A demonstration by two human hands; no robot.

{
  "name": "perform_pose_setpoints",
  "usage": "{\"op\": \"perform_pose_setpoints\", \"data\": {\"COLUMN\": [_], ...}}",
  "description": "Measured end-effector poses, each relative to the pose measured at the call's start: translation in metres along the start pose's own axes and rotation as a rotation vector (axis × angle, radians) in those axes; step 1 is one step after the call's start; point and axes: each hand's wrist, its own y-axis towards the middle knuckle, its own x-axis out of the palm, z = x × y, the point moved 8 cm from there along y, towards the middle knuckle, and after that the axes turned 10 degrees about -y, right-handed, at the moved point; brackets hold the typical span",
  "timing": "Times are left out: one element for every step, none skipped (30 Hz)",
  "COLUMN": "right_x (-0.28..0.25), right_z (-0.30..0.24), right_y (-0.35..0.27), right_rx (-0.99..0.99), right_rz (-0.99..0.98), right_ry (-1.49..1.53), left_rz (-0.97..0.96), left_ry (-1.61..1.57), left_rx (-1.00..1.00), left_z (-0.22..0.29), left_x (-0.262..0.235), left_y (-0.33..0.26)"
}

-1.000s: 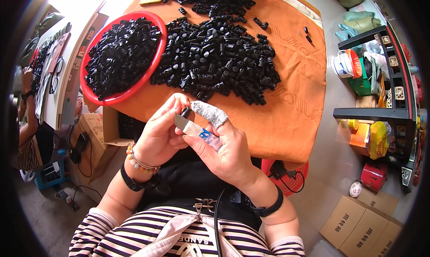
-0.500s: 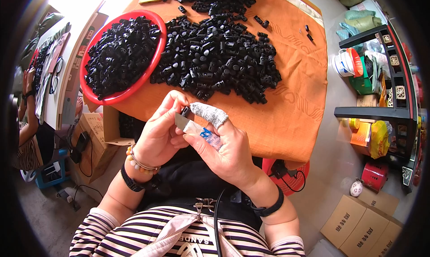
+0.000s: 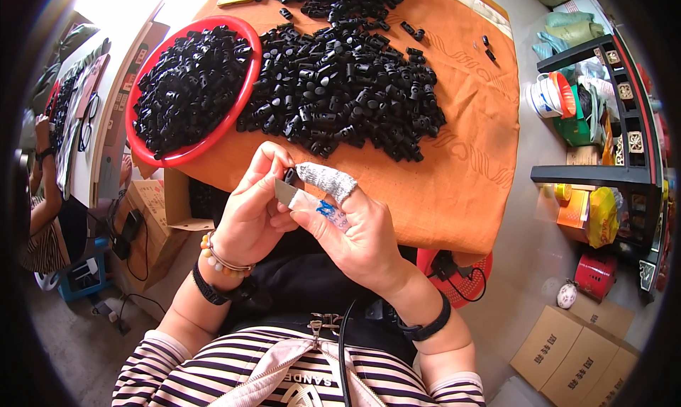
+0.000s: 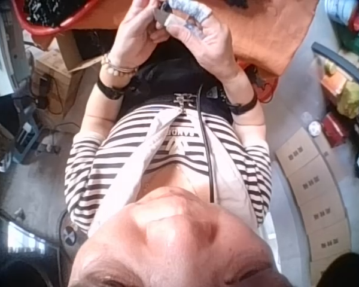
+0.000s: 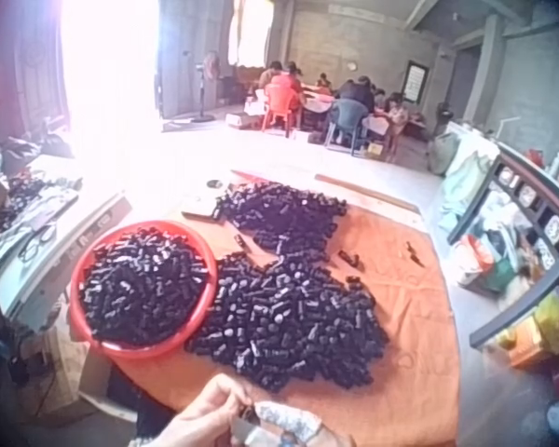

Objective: Inspecting and cleaning small black plastic parts using a small blade.

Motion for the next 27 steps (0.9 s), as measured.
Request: {"op": "perform_pose_setpoints", "data": {"right_x": [0.000, 0.000, 0.000, 0.000, 0.000, -0.001, -0.001, -0.001, -0.002, -0.003, -0.003, -0.005, -0.006, -0.008, -0.011, -0.014, -0.014, -0.013, -0.012, -0.010, -0.008, -0.008, -0.009, -0.008, -0.007, -0.007, -0.007], "right_z": [-0.001, 0.000, 0.000, 0.000, 0.000, 0.000, 0.000, 0.000, -0.001, -0.001, 0.000, 0.000, -0.001, 0.000, 0.000, 0.000, -0.001, -0.002, -0.002, -0.002, -0.003, -0.004, -0.004, -0.003, -0.002, -0.003, -0.002], "right_y": [0.000, 0.000, -0.001, -0.001, -0.001, -0.001, -0.001, -0.001, -0.001, -0.001, -0.001, -0.001, -0.001, -0.001, -0.001, -0.001, -0.002, -0.003, -0.004, -0.004, -0.004, -0.004, -0.004, -0.004, -0.004, -0.004, -0.004], "right_rx": [-0.009, -0.009, -0.018, -0.026, -0.026, -0.030, -0.034, -0.033, -0.034, -0.035, -0.034, -0.047, -0.061, -0.060, -0.073, -0.085, -0.085, -0.075, -0.065, -0.065, -0.076, -0.088, -0.089, -0.070, -0.052, -0.052, -0.035], "right_rz": [0.006, 0.007, 0.008, 0.009, 0.010, 0.014, 0.017, 0.018, 0.027, 0.037, 0.036, 0.028, 0.021, 0.020, 0.038, 0.056, 0.056, 0.049, 0.042, 0.041, 0.064, 0.087, 0.089, 0.064, 0.039, 0.038, 0.029], "right_ry": [-0.007, -0.007, -0.014, -0.020, -0.020, -0.030, -0.040, -0.039, -0.047, -0.055, -0.055, -0.106, -0.157, -0.157, -0.162, -0.167, -0.167, -0.186, -0.204, -0.204, -0.150, -0.096, -0.096, -0.137, -0.178, -0.176, -0.201], "left_rz": [-0.016, -0.032, -0.032, -0.023, -0.014, -0.013, -0.012, -0.010, -0.008, -0.015, -0.022, -0.021, -0.031, -0.040, -0.039, -0.028, -0.017, -0.017, -0.011, -0.006, -0.007, 0.006, 0.019, 0.020, 0.005, -0.011, -0.012], "left_ry": [-0.001, -0.003, -0.002, 0.005, 0.012, 0.012, 0.009, 0.005, 0.005, 0.006, 0.007, 0.006, -0.006, -0.019, -0.020, -0.015, -0.009, -0.010, -0.026, -0.042, -0.042, -0.056, -0.071, -0.070, -0.071, -0.071, -0.072], "left_rx": [0.005, 0.010, 0.009, 0.015, 0.022, 0.021, 0.021, 0.021, 0.022, 0.017, 0.012, 0.012, -0.007, -0.025, -0.026, -0.027, -0.028, -0.028, -0.045, -0.062, -0.063, -0.084, -0.104, -0.103, -0.103, -0.103, -0.104], "left_z": [0.000, 0.001, 0.001, 0.001, 0.002, 0.002, 0.002, 0.002, 0.002, 0.002, 0.002, 0.002, 0.001, 0.000, 0.000, -0.001, -0.001, 0.000, -0.001, -0.002, -0.002, -0.003, -0.005, -0.004, -0.004, -0.004, -0.004], "left_x": [0.000, 0.001, 0.002, 0.002, 0.002, 0.002, 0.002, 0.002, 0.001, 0.001, 0.001, 0.001, 0.001, 0.001, 0.002, 0.002, 0.002, 0.003, 0.003, 0.003, 0.003, 0.002, 0.001, 0.000, -0.002, -0.002, -0.002], "left_y": [0.000, 0.000, 0.000, 0.000, 0.000, 0.000, -0.001, -0.001, -0.001, -0.001, -0.001, -0.001, -0.001, -0.001, -0.001, -0.001, -0.001, -0.001, -0.001, -0.001, -0.001, -0.002, -0.002, -0.002, -0.002, -0.002, -0.002]}}
